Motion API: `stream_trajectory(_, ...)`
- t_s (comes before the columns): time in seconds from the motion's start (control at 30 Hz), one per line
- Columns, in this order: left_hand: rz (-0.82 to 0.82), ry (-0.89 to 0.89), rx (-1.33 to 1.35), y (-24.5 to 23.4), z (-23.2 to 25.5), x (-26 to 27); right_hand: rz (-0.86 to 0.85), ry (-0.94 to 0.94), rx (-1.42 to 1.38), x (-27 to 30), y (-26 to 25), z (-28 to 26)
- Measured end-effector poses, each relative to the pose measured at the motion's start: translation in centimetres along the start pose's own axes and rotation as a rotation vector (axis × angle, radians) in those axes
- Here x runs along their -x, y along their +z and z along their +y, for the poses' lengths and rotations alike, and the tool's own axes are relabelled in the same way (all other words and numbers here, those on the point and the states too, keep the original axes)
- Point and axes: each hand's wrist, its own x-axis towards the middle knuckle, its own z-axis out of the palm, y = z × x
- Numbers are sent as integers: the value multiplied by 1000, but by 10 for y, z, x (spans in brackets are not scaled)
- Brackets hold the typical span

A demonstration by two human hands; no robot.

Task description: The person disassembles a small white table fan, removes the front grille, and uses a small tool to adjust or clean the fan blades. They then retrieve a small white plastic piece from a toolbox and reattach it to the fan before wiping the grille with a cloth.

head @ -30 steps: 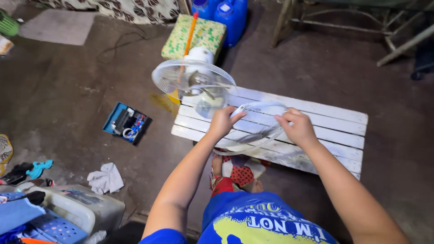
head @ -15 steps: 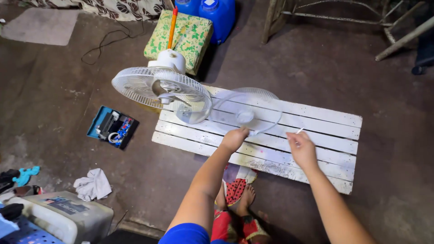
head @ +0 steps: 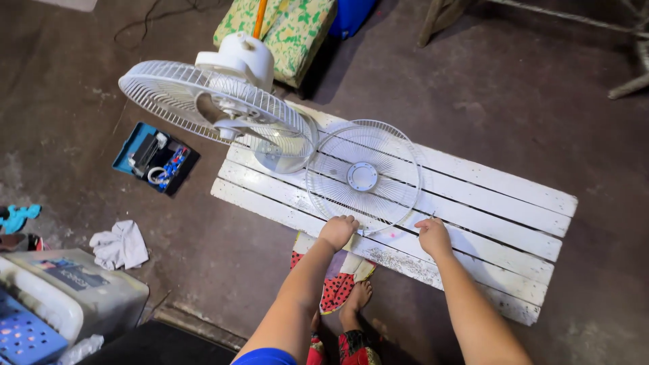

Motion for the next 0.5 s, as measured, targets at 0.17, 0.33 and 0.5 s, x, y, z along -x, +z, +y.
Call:
stream_trajectory(0.17,-9,-45,77,-17,3,2,-25,-20,9,-25,26,9)
stream_trajectory(0.33,148,-98,250,-41,-1,7,-24,-66,24,-43,32,18)
stream_trajectory(0.5,319,-313,212,-34,-14,9,-4,158,47,-37,21,2)
